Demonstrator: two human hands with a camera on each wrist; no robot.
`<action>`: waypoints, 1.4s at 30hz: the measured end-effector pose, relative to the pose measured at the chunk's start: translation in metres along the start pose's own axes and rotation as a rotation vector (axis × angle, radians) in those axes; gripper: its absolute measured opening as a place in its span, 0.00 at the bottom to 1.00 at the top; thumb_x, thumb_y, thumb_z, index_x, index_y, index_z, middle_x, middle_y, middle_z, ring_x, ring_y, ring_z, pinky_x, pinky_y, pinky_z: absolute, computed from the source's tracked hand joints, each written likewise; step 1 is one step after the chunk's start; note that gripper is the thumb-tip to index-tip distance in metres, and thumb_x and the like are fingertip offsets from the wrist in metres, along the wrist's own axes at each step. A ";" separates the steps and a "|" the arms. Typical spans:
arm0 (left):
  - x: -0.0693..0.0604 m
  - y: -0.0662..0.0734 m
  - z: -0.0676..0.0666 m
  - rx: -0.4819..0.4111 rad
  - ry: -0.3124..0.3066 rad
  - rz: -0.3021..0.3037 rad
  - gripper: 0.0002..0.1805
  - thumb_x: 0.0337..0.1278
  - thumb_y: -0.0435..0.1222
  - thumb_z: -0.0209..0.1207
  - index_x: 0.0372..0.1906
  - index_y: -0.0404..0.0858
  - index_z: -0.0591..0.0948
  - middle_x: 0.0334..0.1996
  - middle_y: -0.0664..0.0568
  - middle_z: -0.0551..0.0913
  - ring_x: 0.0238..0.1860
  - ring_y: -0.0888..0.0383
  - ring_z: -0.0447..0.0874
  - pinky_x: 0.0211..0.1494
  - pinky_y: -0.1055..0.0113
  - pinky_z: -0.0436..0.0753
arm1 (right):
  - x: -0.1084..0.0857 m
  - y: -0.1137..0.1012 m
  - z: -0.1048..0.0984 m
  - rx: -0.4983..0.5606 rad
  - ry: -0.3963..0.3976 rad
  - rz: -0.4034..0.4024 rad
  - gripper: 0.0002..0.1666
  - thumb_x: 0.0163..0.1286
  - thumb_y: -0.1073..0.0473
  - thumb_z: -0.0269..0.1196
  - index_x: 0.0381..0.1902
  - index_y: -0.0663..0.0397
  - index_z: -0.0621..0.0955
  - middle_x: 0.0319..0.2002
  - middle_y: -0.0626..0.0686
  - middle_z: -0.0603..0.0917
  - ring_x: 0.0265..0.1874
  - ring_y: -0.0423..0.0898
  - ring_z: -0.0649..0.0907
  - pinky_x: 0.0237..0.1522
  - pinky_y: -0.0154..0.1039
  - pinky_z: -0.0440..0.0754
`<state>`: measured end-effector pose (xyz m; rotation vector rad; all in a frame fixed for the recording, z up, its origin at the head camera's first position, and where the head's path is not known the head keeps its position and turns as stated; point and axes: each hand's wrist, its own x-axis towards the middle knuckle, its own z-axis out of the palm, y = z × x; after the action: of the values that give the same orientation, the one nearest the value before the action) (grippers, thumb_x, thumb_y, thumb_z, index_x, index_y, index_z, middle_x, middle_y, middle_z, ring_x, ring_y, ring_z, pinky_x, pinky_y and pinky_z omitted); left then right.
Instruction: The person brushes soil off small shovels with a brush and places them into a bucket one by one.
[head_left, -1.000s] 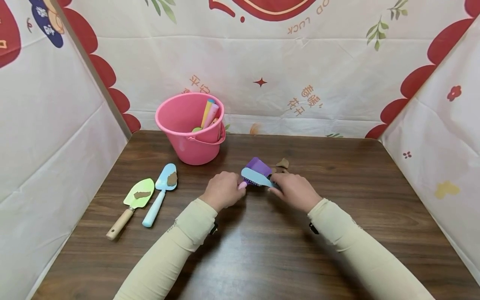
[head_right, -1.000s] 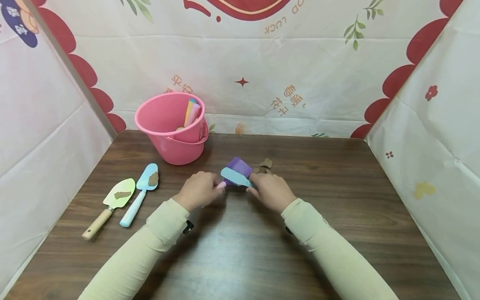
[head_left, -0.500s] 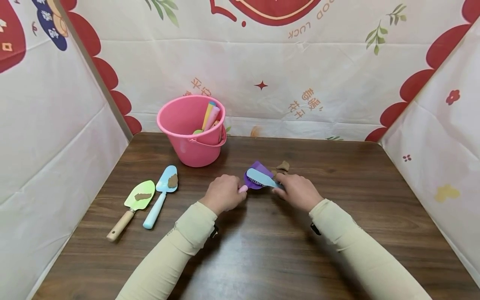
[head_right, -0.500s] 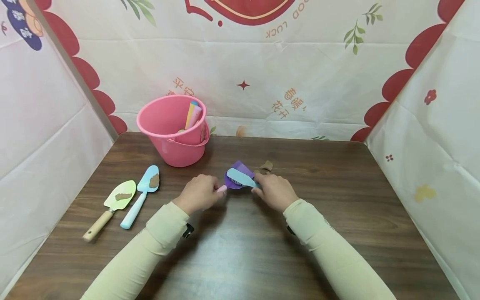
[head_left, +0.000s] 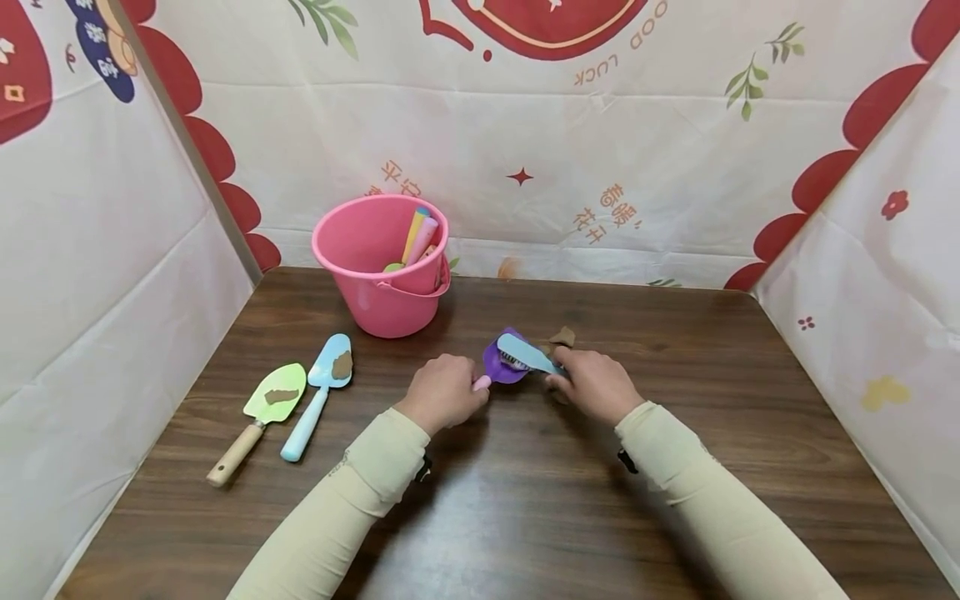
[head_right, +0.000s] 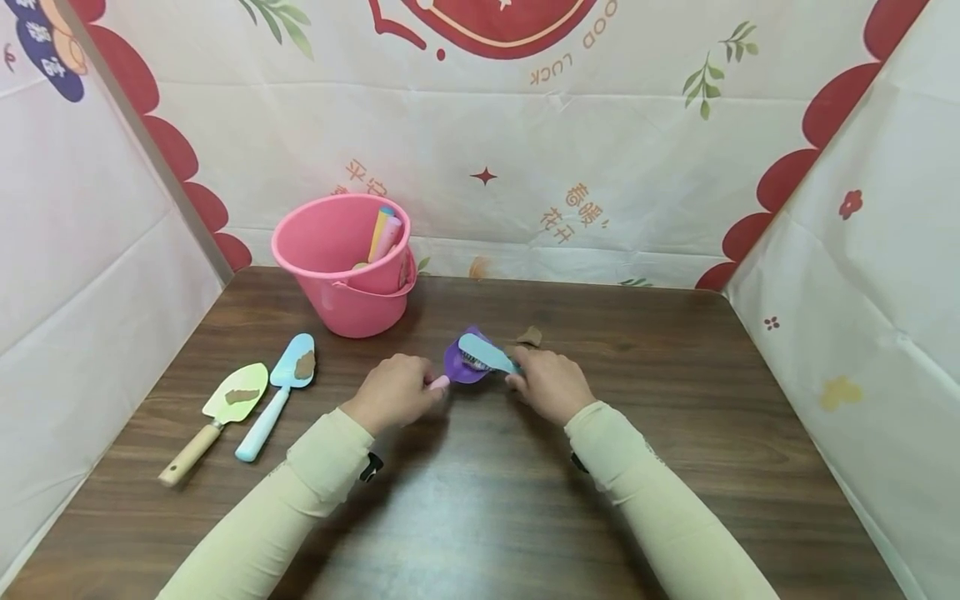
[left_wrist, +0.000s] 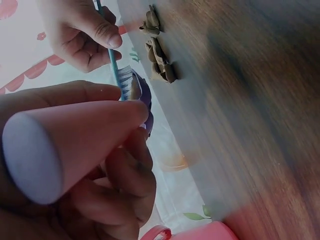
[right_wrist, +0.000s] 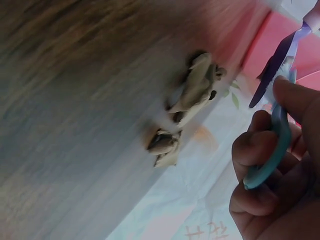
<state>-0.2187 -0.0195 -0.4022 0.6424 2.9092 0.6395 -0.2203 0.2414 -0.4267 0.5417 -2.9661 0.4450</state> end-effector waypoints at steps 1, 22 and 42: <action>0.000 -0.001 0.000 0.001 -0.002 0.001 0.23 0.64 0.46 0.59 0.15 0.44 0.70 0.15 0.56 0.64 0.22 0.57 0.67 0.27 0.61 0.70 | 0.000 0.003 0.000 -0.003 0.007 0.011 0.11 0.68 0.52 0.67 0.35 0.50 0.76 0.21 0.44 0.73 0.18 0.43 0.71 0.22 0.42 0.69; -0.001 -0.001 -0.001 -0.017 -0.008 0.001 0.23 0.65 0.46 0.59 0.14 0.44 0.71 0.14 0.56 0.63 0.20 0.58 0.64 0.25 0.63 0.67 | -0.009 -0.027 0.002 -0.027 0.064 -0.137 0.13 0.64 0.54 0.70 0.31 0.51 0.75 0.20 0.43 0.70 0.18 0.41 0.68 0.20 0.40 0.68; -0.001 0.003 0.004 0.034 0.014 0.023 0.25 0.64 0.46 0.59 0.12 0.45 0.68 0.15 0.57 0.60 0.21 0.58 0.63 0.24 0.62 0.68 | -0.008 -0.006 0.007 -0.015 0.008 -0.006 0.11 0.66 0.52 0.68 0.39 0.48 0.78 0.21 0.44 0.72 0.19 0.44 0.71 0.21 0.43 0.69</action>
<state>-0.2163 -0.0158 -0.4045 0.6794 2.9359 0.6008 -0.2107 0.2368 -0.4334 0.5454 -2.9575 0.4226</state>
